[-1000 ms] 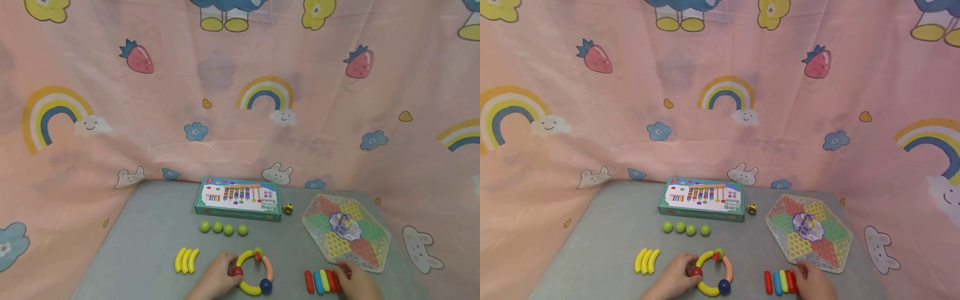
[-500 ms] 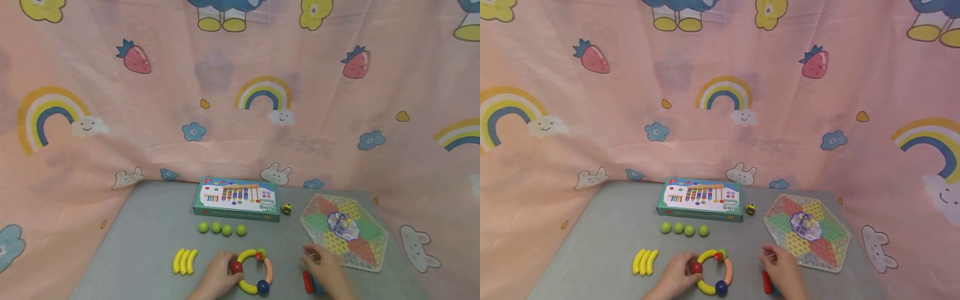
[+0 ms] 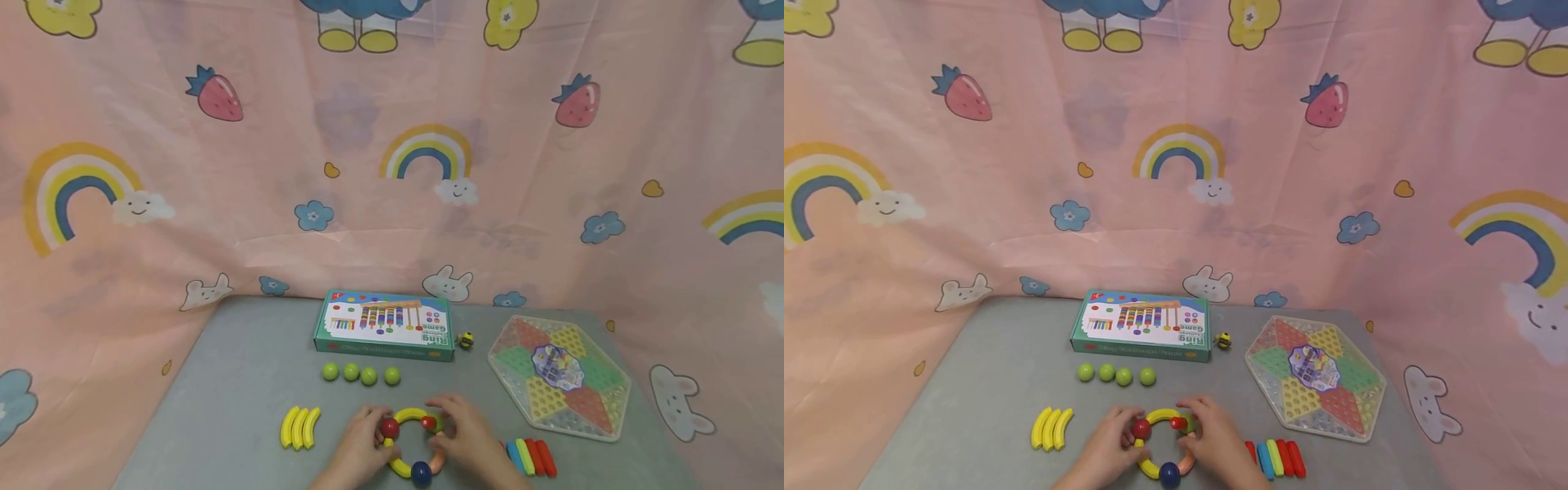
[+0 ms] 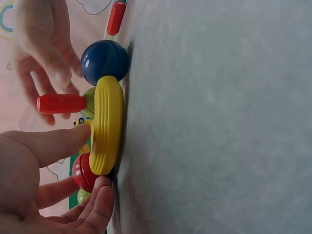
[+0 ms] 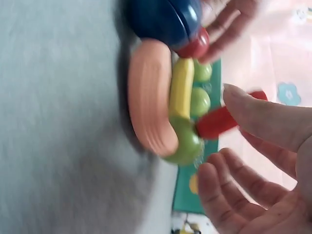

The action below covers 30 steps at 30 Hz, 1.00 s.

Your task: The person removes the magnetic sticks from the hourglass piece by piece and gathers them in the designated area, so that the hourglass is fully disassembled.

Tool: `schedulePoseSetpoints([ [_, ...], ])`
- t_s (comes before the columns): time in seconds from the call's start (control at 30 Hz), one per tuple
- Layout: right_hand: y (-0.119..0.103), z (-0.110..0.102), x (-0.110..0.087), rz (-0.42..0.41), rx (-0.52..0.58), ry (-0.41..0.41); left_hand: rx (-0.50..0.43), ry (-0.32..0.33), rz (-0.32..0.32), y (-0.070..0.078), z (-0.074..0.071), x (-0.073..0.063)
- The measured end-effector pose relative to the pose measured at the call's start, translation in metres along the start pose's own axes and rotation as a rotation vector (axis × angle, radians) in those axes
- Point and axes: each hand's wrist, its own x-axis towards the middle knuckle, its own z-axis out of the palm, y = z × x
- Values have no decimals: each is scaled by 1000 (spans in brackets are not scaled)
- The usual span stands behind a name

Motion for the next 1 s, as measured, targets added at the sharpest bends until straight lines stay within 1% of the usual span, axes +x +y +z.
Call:
schedulePoseSetpoints([
  [0.1, -3, 6, 3, 1, 27, -17, 19, -14, -2, -1, 1, 0],
  [0.2, -4, 11, 5, 8, 30, -2, 20, -27, -10, -1, 1, 0],
  [0.27, -4, 13, 5, 24, 27, 18, 16, -32, -15, 0, 1, -1],
  [0.4, -4, 15, 5, 74, 66, 43, 11, -32, -28, 1, 1, -1],
  [0.57, -4, 14, 5, 87, 94, 37, 19, -25, -24, 4, 0, -1],
  [0.63, -4, 11, 3, 93, 123, 31, 20, -29, -23, 5, 0, -1],
  [0.7, -4, 7, -1, 100, 156, 44, 31, -26, -25, 6, 1, -2],
  [0.77, -4, 3, -5, 113, 175, 78, 34, -12, -23, 6, 1, -1],
  [0.87, -2, -4, -12, 152, 184, 166, 37, 29, -20, 5, 2, -1],
  [1.0, 9, -15, -25, 279, 219, 254, 30, 78, -49, 4, 3, -1],
])
